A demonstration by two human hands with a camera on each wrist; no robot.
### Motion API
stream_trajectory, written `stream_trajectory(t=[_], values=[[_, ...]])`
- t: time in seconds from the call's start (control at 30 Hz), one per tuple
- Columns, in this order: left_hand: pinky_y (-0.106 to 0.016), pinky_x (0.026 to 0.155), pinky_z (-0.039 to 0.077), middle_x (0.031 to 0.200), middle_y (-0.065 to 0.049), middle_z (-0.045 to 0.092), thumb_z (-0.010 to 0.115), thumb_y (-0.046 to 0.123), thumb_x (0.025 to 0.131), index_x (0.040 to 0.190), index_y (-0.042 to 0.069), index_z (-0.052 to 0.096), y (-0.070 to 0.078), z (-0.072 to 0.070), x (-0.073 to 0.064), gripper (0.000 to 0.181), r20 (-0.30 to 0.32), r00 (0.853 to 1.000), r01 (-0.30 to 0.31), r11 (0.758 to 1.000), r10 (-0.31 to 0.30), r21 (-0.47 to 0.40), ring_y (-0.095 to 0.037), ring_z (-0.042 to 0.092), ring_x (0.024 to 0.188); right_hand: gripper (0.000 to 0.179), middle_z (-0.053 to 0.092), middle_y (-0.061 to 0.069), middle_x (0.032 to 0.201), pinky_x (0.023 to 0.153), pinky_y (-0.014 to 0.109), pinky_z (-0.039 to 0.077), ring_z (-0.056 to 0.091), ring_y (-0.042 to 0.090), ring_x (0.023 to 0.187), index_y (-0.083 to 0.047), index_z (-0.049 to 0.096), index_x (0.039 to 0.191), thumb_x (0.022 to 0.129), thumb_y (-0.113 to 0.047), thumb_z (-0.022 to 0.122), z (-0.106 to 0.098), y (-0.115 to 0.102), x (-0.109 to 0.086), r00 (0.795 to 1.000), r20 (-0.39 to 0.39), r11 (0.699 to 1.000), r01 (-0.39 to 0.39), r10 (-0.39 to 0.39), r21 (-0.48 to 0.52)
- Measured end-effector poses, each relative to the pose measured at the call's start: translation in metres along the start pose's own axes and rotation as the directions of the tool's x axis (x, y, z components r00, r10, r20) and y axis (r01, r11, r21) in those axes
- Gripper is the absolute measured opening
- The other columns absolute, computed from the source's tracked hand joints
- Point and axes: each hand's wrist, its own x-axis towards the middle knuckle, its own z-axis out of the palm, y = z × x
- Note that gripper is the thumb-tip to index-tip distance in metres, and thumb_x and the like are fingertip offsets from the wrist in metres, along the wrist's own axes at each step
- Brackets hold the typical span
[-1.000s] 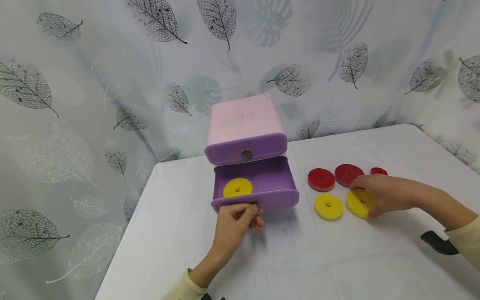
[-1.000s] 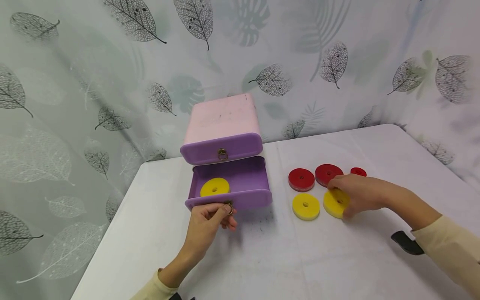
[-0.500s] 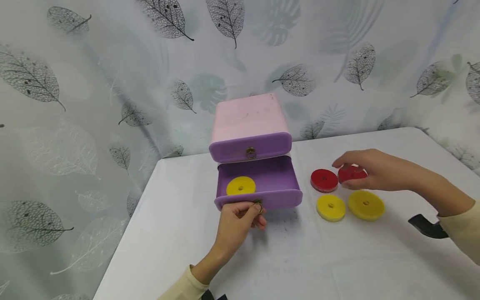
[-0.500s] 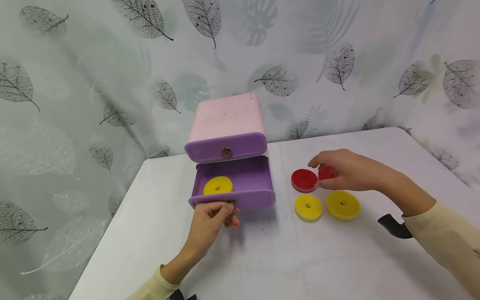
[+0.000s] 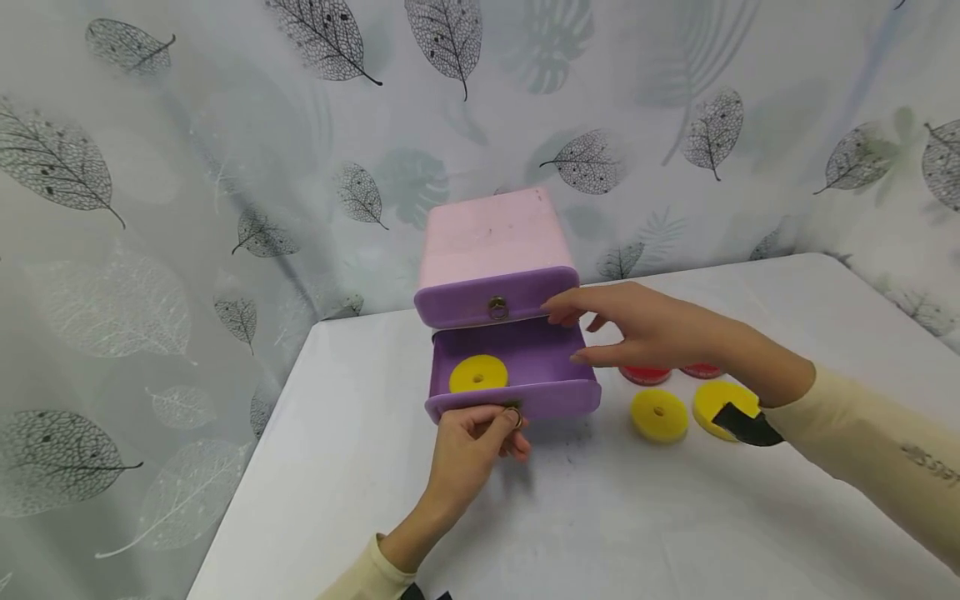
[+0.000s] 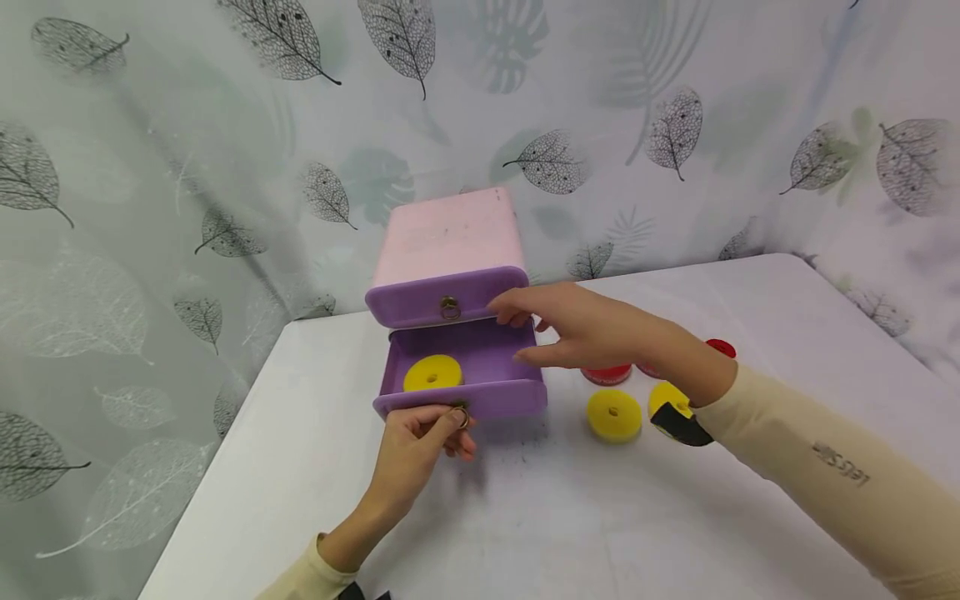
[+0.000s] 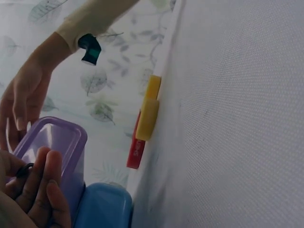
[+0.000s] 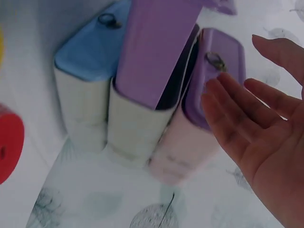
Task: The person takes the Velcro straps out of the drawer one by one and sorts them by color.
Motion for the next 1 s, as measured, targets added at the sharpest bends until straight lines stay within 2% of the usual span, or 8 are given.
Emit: stream_trajectory(t=[0.2,0.4,0.67,1.0], values=[[-0.036,0.065,0.057,0.074,-0.008,0.074,0.065,0.021,0.105,0.094,0.003,0.079,-0.001,0.0,0.0,0.026,-0.004,1.0,-0.002,1.0,0.002,-0.017,-0.031,0.074,0.066,0.054,0.063,0.009,0.138,0.105,0.047,0.048,0.06,0.027,0.126,-0.002,0.057,0.142,0.094,-0.01,0.079,0.017,-0.002,0.026,0.996,0.069,0.997,0.065,-0.062,-0.05],[-0.034,0.064,0.057,0.075,-0.007,0.075,0.065,0.02,0.104,0.094,0.004,0.079,0.001,0.0,0.0,0.024,0.0,1.0,-0.004,1.0,0.004,-0.022,-0.031,0.074,0.066,0.054,0.064,0.011,0.137,0.103,0.048,0.049,0.061,0.03,0.121,-0.001,0.059,0.141,0.093,-0.013,0.08,0.025,0.003,0.044,0.987,0.143,0.987,0.087,-0.067,-0.134],[-0.037,0.066,0.058,0.074,-0.007,0.075,0.065,0.019,0.104,0.094,0.003,0.079,0.002,-0.001,0.0,0.024,0.004,1.0,-0.002,1.0,0.002,-0.022,-0.031,0.074,0.066,0.057,0.064,0.011,0.136,0.105,0.044,0.048,0.061,0.03,0.123,0.003,0.059,0.14,0.091,-0.011,0.082,0.032,-0.005,0.069,0.959,0.28,0.989,0.085,-0.048,-0.121],[-0.037,0.065,0.057,0.074,-0.008,0.075,0.065,0.019,0.104,0.093,0.004,0.079,0.001,-0.001,0.0,0.023,0.001,1.0,0.006,1.0,-0.006,-0.022,-0.03,0.074,0.066,0.069,0.061,0.01,0.141,0.107,0.041,0.047,0.06,0.024,0.124,0.0,0.054,0.145,0.088,-0.02,0.086,0.043,-0.007,0.089,0.931,0.366,0.983,0.067,0.001,-0.171]])
